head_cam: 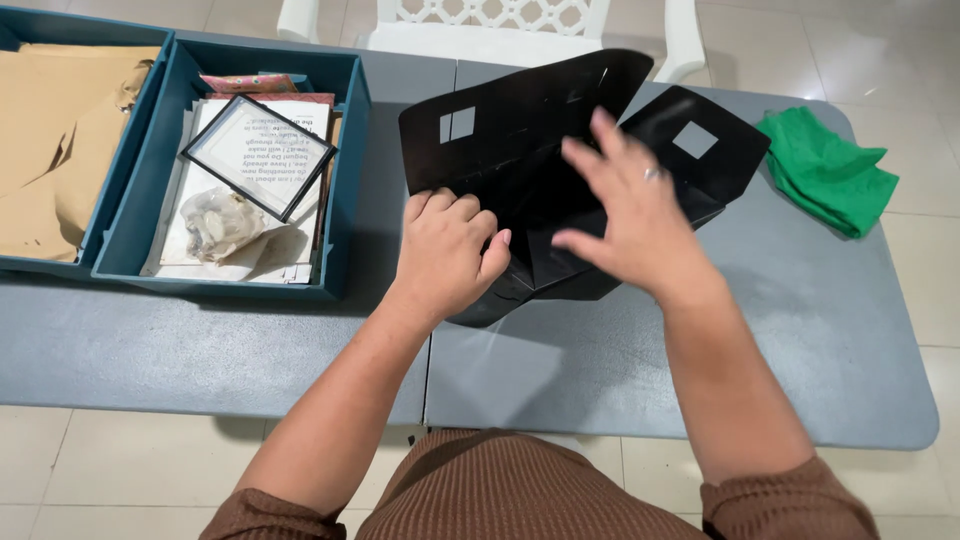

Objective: The person assembles a black, glossy, pre-cut cardboard box on a gray table. They fold the side flaps upward, tuck the tabs into slots, and secure the structure by hand. The person then folds the top flaps inward and presses them down to close the box.

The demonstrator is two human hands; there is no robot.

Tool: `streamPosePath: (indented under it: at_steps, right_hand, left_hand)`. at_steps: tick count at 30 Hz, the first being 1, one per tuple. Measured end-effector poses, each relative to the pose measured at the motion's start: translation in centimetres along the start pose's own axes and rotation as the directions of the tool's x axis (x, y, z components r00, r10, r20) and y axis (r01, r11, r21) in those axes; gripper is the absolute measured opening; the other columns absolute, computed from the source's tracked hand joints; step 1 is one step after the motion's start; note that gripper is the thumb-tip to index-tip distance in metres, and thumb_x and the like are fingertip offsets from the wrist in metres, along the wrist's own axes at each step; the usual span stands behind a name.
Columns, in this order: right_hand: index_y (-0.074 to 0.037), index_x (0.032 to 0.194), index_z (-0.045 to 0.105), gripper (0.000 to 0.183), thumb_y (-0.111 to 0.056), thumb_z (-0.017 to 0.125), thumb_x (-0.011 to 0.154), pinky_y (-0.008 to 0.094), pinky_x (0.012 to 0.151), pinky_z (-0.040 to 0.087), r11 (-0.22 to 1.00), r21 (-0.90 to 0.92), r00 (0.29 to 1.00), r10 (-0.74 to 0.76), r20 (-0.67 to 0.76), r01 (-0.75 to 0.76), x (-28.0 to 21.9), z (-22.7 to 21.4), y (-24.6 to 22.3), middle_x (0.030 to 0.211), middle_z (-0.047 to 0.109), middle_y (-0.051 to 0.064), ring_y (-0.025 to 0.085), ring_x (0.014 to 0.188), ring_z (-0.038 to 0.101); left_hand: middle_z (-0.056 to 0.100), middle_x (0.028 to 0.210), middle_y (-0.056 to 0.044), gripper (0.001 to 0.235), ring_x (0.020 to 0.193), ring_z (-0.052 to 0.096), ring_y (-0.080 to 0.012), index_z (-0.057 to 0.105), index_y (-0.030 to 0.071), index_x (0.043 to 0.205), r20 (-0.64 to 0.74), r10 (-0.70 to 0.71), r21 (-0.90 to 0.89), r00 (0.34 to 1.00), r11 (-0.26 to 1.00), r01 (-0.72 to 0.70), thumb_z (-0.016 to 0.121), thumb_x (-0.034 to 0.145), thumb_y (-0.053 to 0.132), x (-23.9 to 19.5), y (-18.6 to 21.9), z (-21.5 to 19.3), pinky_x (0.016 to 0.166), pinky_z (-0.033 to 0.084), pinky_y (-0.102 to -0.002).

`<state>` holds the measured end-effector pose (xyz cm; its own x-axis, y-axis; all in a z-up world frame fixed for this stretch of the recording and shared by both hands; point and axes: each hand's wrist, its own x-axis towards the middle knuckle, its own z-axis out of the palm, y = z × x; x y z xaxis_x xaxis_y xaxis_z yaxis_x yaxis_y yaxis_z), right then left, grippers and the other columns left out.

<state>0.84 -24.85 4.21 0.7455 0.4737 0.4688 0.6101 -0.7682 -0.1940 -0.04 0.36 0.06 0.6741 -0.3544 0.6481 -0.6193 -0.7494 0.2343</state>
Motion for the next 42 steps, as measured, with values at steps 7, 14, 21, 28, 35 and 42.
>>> streamPosePath:
  at_steps: [7, 14, 21, 28, 35, 42]
  right_hand:
    - [-0.013, 0.161, 0.038, 0.094, -0.032, 0.089, 0.084, 0.061, 0.124, 0.023, 0.97, -0.22, 0.974, -0.146, -0.175, 0.106, 7.2, -2.3, -2.6, 0.171, 0.032, 0.018, 0.039, 0.158, 0.029]
    - [-0.017, 0.116, 0.072, 0.03, -0.009, 0.079, 0.088, 0.053, 0.128, 0.034, 0.991, -0.127, 0.993, -0.064, -0.1, 0.051, 5.3, 0.3, -1.2, 0.116, 0.065, 0.003, 0.024, 0.122, 0.062]
    - [-0.009, 0.091, 0.062, 0.018, 0.001, 0.072, 0.079, 0.05, 0.122, 0.043, 0.895, -0.347, 0.932, -0.34, -0.128, 0.279, 4.2, 0.7, -2.2, 0.122, 0.073, 0.001, 0.022, 0.127, 0.067]
    - [-0.013, 0.131, 0.072, 0.056, -0.006, 0.074, 0.076, 0.05, 0.106, 0.047, 0.945, -0.179, 0.952, -0.292, -0.089, 0.273, 5.1, 0.2, -2.6, 0.118, 0.071, 0.01, 0.029, 0.116, 0.065]
    - [-0.02, 0.128, 0.071, 0.051, 0.003, 0.066, 0.083, 0.046, 0.11, 0.048, 0.975, -0.073, 0.978, -0.209, 0.01, 0.209, 7.3, 0.2, -0.3, 0.124, 0.073, 0.002, 0.024, 0.119, 0.066]
    - [-0.025, 0.136, 0.071, 0.069, 0.008, 0.06, 0.076, 0.05, 0.113, 0.04, 0.961, -0.042, 0.96, -0.268, 0.082, 0.272, 6.6, -0.3, -1.7, 0.136, 0.068, 0.002, 0.023, 0.127, 0.062]
  left_hand:
    - [0.066, 0.085, -0.006, 0.024, 0.091, 0.059, -0.029, 0.073, 0.013, 0.08, 0.027, -0.01, -0.021, 1.0, 1.0, 0.01, 0.065, 0.09, 0.033, -0.4, 0.0, 0.0, 0.089, 0.041, -0.044]
    - [0.068, 0.096, -0.01, 0.024, 0.104, 0.06, -0.0326, 0.075, 0.01, 0.088, -0.01, 0.013, -0.202, 1.0, 0.979, -0.015, 0.063, 0.089, 0.031, -1.1, -2.2, -0.2, 0.098, 0.04, -0.045]
    - [0.067, 0.115, -0.015, 0.038, 0.115, 0.057, -0.0363, 0.071, 0.006, 0.115, 0.048, 0.066, -0.442, 0.997, 0.896, -0.038, 0.063, 0.09, 0.034, -1.2, -2.8, -1.6, 0.108, 0.035, -0.049]
    - [0.056, 0.125, -0.018, 0.033, 0.12, 0.052, -0.0398, 0.071, 0.01, 0.113, -0.039, 0.118, -0.328, 0.992, 0.936, -0.124, 0.071, 0.088, 0.032, -3.3, -3.1, 0.3, 0.11, 0.039, -0.051]
    - [0.047, 0.128, -0.017, 0.034, 0.122, 0.051, -0.0405, 0.063, 0.004, 0.107, -0.297, 0.157, -0.35, 0.942, 0.9, -0.26, 0.078, 0.088, 0.028, -3.3, -2.9, -0.1, 0.107, 0.046, -0.05]
    - [0.064, 0.122, -0.015, 0.023, 0.118, 0.056, -0.0398, 0.068, 0.006, 0.108, -0.21, 0.149, -0.342, 0.966, 0.915, -0.215, 0.062, 0.095, 0.024, -3.3, -3.0, -0.8, 0.106, 0.045, -0.049]
